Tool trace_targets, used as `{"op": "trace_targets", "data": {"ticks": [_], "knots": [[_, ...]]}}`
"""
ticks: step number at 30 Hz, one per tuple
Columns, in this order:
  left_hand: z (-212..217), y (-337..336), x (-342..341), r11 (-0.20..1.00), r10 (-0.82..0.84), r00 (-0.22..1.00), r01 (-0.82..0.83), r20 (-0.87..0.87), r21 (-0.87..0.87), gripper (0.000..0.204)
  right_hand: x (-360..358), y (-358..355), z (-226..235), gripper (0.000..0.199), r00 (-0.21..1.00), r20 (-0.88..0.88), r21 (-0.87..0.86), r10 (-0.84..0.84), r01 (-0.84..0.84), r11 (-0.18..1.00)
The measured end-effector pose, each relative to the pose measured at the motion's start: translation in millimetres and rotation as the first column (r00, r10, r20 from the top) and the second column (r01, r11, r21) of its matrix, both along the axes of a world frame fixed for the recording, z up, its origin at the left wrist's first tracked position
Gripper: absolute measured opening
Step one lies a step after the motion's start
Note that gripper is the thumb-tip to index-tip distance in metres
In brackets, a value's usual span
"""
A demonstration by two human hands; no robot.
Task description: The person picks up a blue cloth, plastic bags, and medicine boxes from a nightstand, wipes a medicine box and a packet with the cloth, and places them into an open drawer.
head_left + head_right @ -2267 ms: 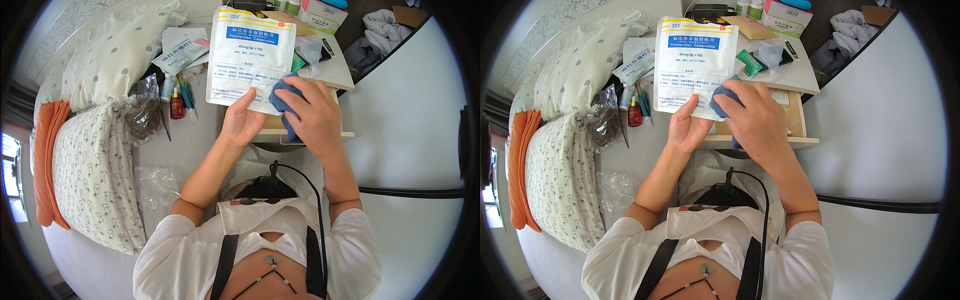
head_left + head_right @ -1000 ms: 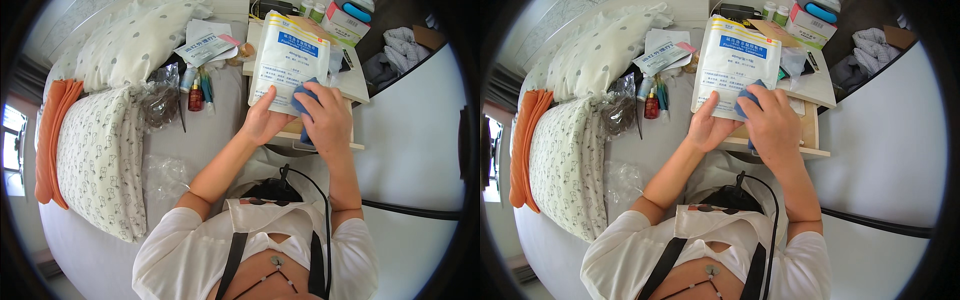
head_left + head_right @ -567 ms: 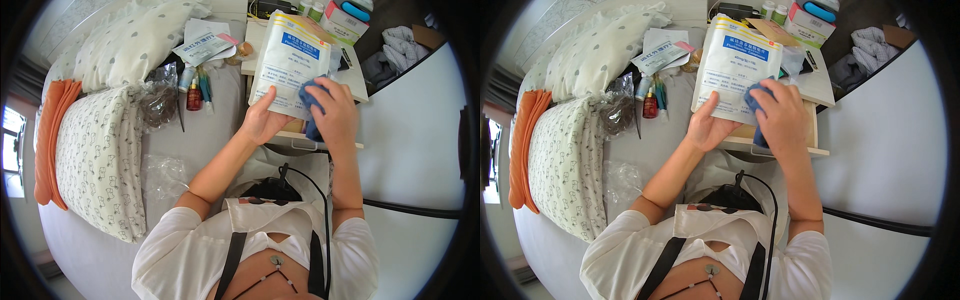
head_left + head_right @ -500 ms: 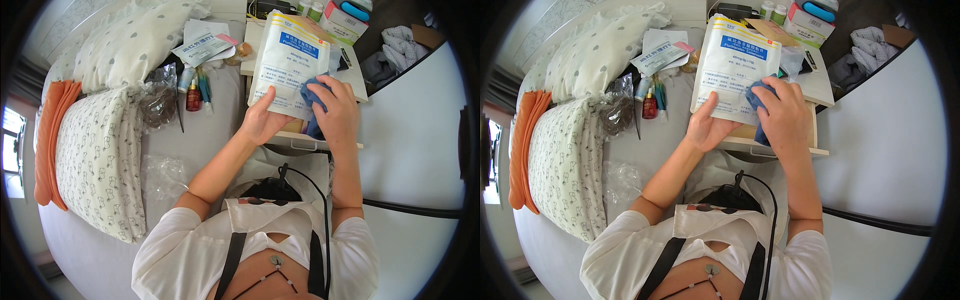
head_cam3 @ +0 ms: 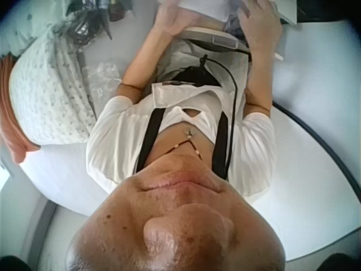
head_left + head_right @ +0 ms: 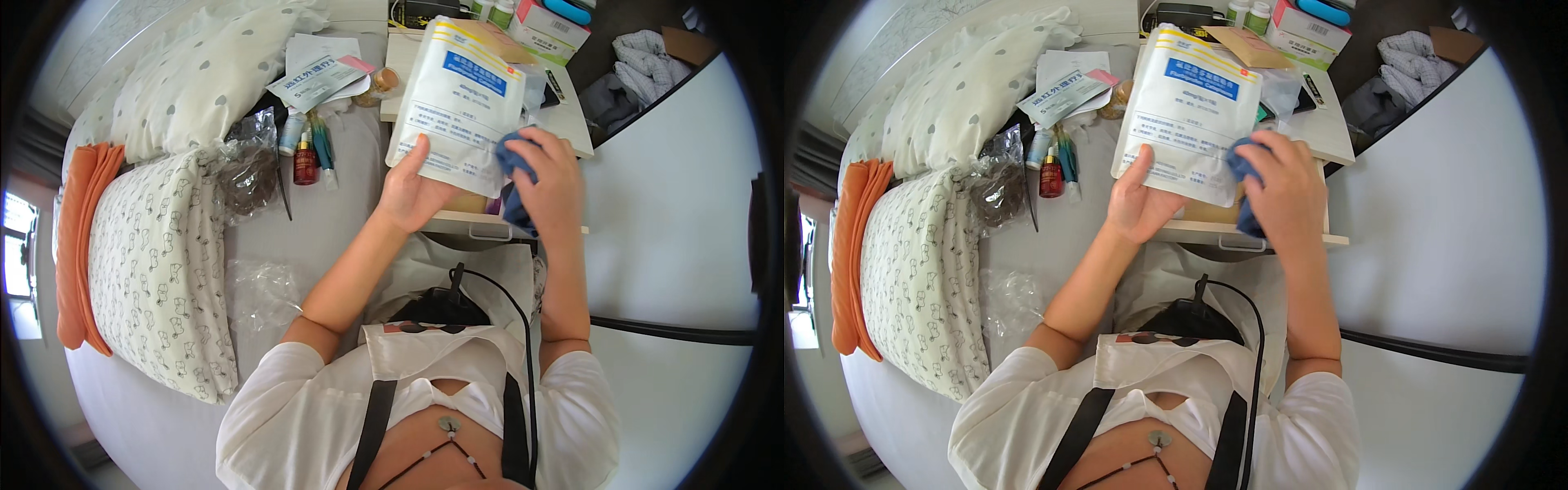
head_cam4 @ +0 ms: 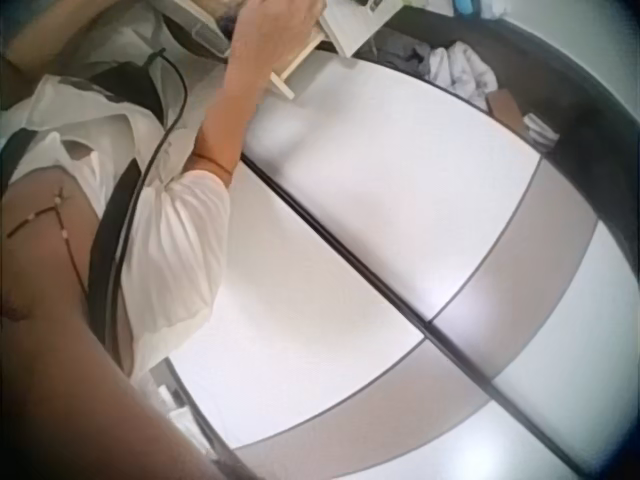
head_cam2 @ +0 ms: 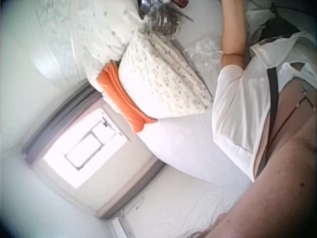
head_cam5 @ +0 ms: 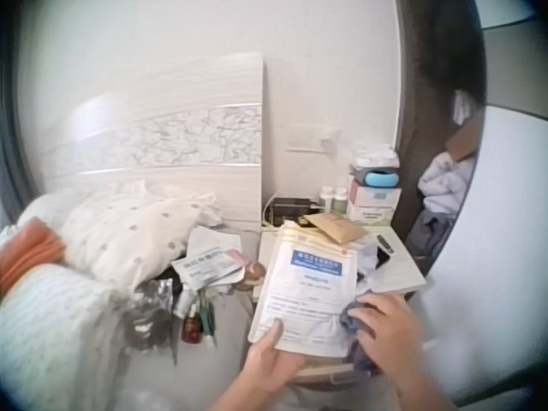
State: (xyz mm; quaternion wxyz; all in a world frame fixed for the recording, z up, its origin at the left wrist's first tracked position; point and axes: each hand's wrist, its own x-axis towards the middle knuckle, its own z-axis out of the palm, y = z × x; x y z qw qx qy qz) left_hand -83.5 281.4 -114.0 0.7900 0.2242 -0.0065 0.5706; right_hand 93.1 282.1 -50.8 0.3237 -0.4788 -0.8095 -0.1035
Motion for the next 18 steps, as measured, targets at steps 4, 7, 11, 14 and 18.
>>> {"op": "trace_targets", "data": {"ticks": [4,7,11,14,18], "knots": [[-4.3,2.8,0.2,0.997,0.027,1.000,-0.026,0.007,-0.067,0.050,32.0,8.0,-10.1,0.019,0.982,-0.183,-0.198,-0.038,0.001,0.980],[-9.5,3.9,1.2,0.996,0.028,0.999,-0.031,-0.040,-0.086,0.049,45.0,14.6,-13.6,0.017,0.918,-0.379,-0.378,0.120,-0.271,0.885],[-12.4,3.9,2.2,0.995,0.000,1.000,-0.002,-0.021,-0.096,0.048,43.3,15.8,-22.4,0.031,0.675,-0.732,-0.575,-0.088,-0.544,0.612],[-12.4,3.1,2.0,0.994,-0.014,0.999,0.009,-0.042,-0.107,0.047,43.3,21.6,-36.1,0.038,0.658,-0.750,-0.559,-0.065,-0.579,0.594],[-12.1,3.9,0.9,0.993,-0.006,0.998,-0.002,-0.067,-0.121,0.046,37.6,20.2,-35.1,0.036,0.566,-0.806,-0.560,-0.173,-0.634,0.533]]}}
